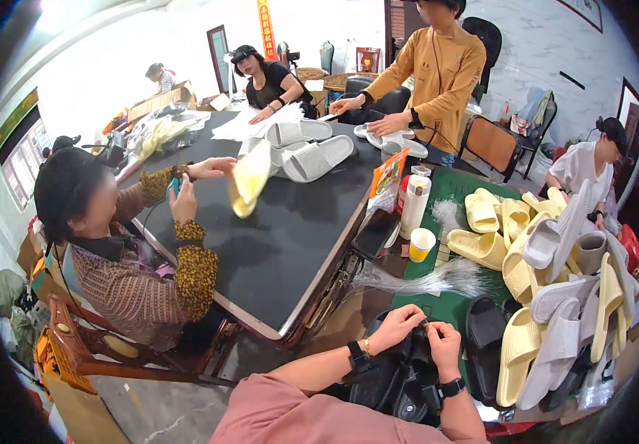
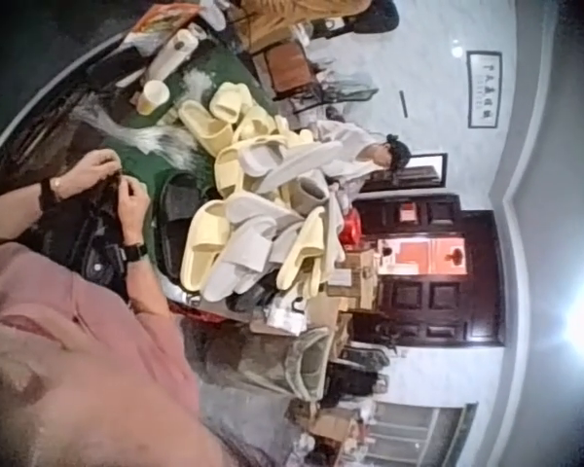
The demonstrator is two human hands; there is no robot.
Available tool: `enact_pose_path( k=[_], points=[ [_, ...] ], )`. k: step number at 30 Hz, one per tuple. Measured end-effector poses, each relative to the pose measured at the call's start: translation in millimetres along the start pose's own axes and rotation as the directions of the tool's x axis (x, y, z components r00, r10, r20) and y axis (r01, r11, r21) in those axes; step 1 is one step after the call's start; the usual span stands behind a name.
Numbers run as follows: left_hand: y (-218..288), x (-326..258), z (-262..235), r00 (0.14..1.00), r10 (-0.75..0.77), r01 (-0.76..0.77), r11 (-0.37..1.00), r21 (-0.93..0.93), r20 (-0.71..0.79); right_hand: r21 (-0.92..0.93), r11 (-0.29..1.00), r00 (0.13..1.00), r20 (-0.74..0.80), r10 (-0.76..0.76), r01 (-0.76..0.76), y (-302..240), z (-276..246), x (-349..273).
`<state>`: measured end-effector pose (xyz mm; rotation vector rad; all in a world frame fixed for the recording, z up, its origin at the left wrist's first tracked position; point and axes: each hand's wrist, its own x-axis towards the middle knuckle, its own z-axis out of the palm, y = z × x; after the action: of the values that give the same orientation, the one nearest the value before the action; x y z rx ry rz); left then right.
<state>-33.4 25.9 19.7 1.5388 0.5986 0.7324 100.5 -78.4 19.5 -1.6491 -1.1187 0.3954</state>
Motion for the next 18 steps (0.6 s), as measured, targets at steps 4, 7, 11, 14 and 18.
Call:
enact_pose_path(
  k=[4,7,11,14,18],
  points=[
    [0.6,-0.6,1.7,0.999,0.032,-0.037,0.993,0.113,0.044,0.014,0.999,0.999,-0.017,-0.044,0.044,-0.1,-0.2,0.1],
    [-1.5,0.0,2.6,0.995,0.085,-0.091,0.983,0.161,0.045,0.02,0.999,0.999,-0.01,-0.048,0.049,2.9,-0.1,0.5],
    [-2.6,0.3,2.1,0.999,0.04,-0.041,0.999,-0.007,-0.014,0.119,0.99,0.997,0.011,0.071,-0.072,9.0,1.1,0.3],
    [-2.0,-1.0,3.5,0.998,0.067,-0.067,0.997,0.025,0.004,0.102,0.994,0.999,0.016,0.048,-0.05,13.0,1.7,-0.1],
    [-1.3,-2.9,6.3,0.993,0.12,-0.119,0.98,0.162,0.005,0.113,0.993,1.0,0.006,0.014,-0.015,13.5,1.9,-0.8]
  ],
)
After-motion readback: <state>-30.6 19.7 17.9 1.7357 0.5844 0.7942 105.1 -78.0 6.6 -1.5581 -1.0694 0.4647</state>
